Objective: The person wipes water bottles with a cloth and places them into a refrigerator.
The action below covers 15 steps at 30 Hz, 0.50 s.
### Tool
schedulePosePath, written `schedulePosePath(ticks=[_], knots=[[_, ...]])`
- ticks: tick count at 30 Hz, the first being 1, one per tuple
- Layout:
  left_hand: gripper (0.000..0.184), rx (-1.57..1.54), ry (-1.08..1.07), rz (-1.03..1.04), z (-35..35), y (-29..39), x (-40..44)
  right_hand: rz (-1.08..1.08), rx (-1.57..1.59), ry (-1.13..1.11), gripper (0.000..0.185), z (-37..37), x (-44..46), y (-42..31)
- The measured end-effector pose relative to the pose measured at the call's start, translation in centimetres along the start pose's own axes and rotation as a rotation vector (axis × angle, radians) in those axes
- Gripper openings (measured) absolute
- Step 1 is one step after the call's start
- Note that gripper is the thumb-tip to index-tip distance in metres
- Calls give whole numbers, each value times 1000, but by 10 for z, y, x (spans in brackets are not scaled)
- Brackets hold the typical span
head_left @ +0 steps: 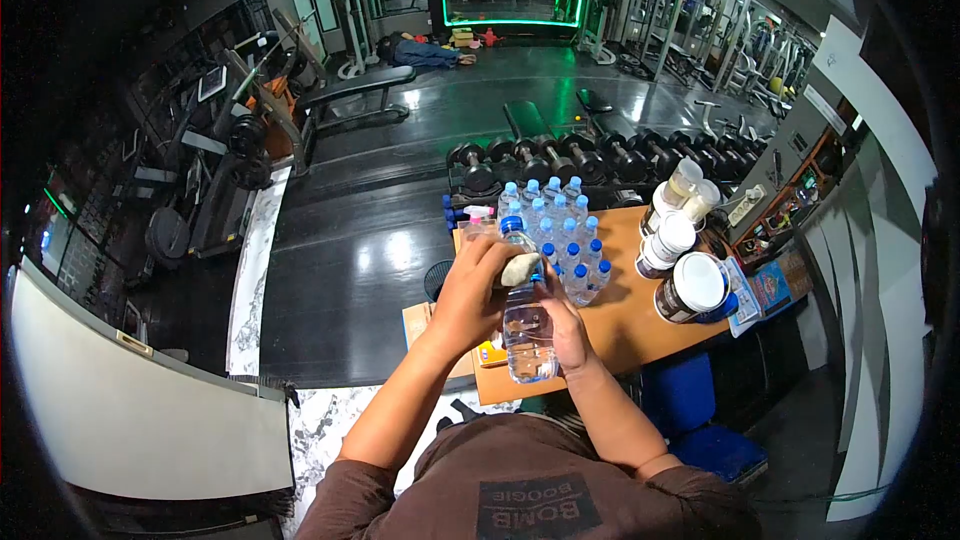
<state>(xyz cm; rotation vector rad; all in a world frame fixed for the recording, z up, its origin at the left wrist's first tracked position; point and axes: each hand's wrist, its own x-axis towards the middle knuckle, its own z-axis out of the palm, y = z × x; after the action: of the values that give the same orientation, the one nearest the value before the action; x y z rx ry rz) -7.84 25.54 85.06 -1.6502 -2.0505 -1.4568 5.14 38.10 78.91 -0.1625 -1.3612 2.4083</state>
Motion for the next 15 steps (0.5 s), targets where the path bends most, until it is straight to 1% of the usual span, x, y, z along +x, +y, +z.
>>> schedulePosePath(ticks=[2,3,4,6,8,10,11,13,14,15], knots=[[52,57,77,22,5,-5,0,27,29,-22,62,-5,0,3],[52,77,124,32,4,-6,3,24,19,1,62,-2,1,5],[52,77,125,33,4,-8,5,23,18,0,62,0,2,6],[52,85,154,-40,5,-18,7,3,-61,0,62,5,2,6],[48,109,194,-64,5,-27,11,46,-45,15,63,11,-4,2],[45,67,199,-135,9,-39,15,90,14,-32,63,17,-8,-4],[45,66,199,-135,10,-41,12,114,65,-52,62,20,-8,-5],[42,-38,182,-188,6,-31,11,93,43,-41,62,20,-7,-8],[42,-39,179,-188,5,-29,9,74,23,-30,61,20,-7,-9],[44,-23,165,-143,3,-27,8,73,23,-28,61,19,-7,-9]])
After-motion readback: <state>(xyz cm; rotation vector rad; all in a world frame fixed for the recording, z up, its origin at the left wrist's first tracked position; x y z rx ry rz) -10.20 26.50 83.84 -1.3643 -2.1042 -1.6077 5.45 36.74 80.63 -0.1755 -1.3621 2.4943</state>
